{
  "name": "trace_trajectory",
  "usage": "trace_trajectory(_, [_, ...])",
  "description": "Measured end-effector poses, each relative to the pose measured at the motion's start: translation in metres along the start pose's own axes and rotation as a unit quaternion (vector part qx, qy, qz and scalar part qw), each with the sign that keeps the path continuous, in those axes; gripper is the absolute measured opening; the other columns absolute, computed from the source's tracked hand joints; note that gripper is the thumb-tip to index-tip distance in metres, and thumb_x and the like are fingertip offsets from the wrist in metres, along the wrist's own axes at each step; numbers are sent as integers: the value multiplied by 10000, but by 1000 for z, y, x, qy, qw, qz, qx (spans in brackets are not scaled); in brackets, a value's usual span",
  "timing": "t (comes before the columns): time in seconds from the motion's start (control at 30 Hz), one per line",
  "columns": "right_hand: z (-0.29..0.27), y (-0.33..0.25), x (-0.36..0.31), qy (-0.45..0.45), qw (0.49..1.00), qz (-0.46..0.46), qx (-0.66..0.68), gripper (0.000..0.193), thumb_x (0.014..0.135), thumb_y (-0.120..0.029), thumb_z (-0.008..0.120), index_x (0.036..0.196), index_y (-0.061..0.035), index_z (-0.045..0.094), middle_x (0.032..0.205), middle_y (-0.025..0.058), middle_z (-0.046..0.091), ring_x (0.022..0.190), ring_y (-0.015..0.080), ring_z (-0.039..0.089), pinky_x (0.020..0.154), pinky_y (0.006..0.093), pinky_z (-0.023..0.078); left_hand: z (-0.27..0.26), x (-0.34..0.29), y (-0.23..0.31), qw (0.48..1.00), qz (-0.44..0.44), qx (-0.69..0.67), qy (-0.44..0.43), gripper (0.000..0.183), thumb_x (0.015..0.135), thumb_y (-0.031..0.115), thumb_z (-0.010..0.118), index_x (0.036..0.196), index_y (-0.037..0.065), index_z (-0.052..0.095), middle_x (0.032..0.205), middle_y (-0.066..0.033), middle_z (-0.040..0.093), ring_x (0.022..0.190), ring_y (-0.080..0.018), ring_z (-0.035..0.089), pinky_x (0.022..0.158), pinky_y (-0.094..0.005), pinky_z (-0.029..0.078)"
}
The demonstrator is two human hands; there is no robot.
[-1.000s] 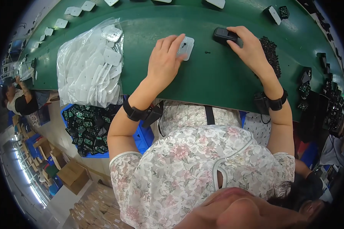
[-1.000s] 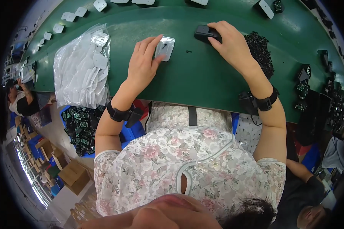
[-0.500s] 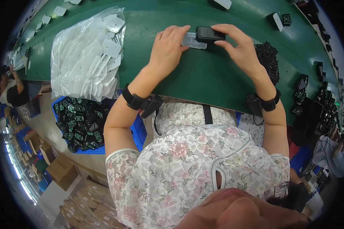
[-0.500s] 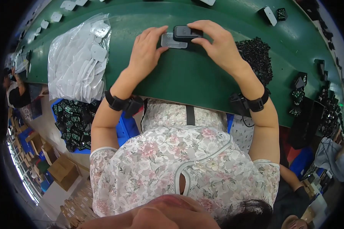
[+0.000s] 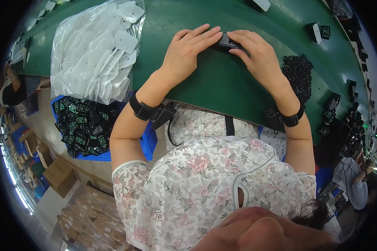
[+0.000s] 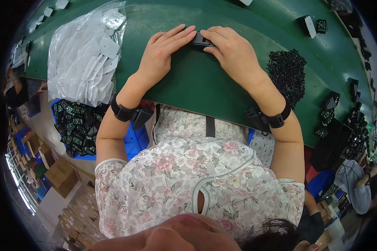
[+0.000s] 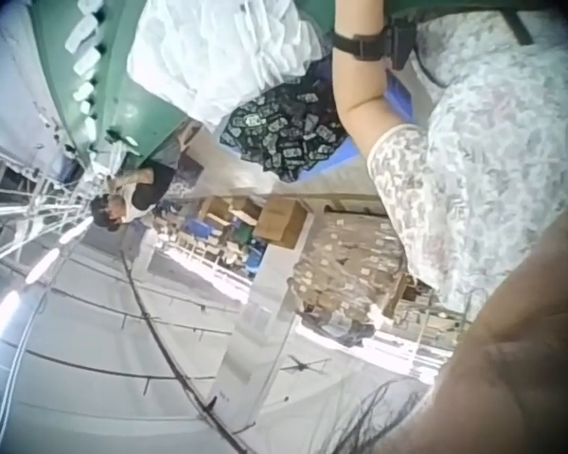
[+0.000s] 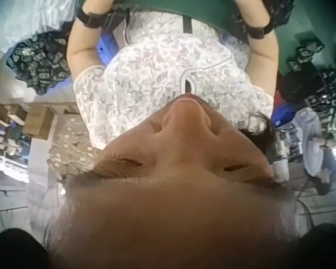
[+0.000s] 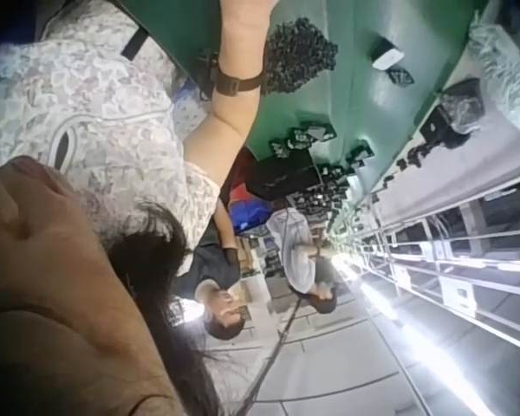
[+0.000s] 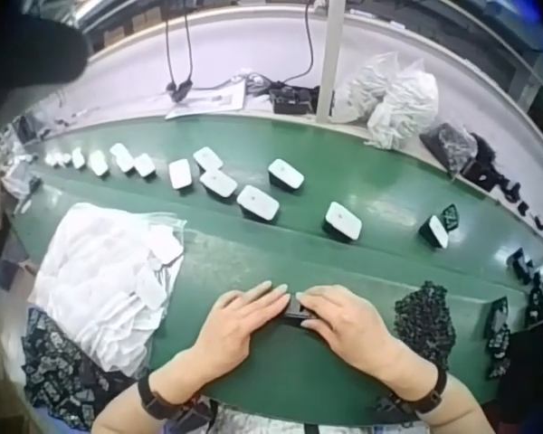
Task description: The person picks up a white plastic base and a black electronic housing by hand, fits them together, and places the assembled unit onto the green workbench. They repeat this process for several units, occasionally reaching into a blue bin for more bases.
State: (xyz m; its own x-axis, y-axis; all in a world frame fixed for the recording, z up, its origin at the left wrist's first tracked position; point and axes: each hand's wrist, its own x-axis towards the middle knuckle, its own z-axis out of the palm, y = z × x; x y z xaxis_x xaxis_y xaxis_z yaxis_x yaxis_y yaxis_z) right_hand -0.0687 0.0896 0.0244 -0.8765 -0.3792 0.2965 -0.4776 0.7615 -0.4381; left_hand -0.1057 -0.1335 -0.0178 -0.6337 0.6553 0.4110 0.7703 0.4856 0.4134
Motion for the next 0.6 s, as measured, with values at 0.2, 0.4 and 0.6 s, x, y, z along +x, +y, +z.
trace_trajectory(0.2, [5, -8, -4, 37, 995, -44, -77, 393, 780, -86, 701, 1166, -74, 626, 1111, 88, 627, 967, 273, 619, 818, 354, 521, -3, -3, 6, 998, 20, 51, -4, 566, 770, -28, 567, 1319, 108, 539, 1370, -28, 541, 1248, -209, 515, 985, -379, 403])
trace_trajectory(0.4, [-10, 25, 15, -59, 992, 41, 105, 370, 808, -108, 704, 1165, -52, 622, 1058, 83, 648, 951, 225, 635, 831, 289, 509, 8, 13, 22, 991, -4, 120, 50, 566, 724, 182, 727, 1253, 63, 563, 1218, -72, 622, 1083, -220, 595, 874, -362, 473])
trace_trajectory(0.6, [-18, 24, 7, 53, 853, 227, 467, 391, 890, -145, 679, 1241, -35, 548, 1065, 68, 633, 1011, 150, 600, 910, 295, 472, 14, 51, 36, 957, -193, -208, 53, 324, 831, 143, 700, 1100, -24, 629, 952, -101, 696, 873, -190, 659, 679, -293, 509])
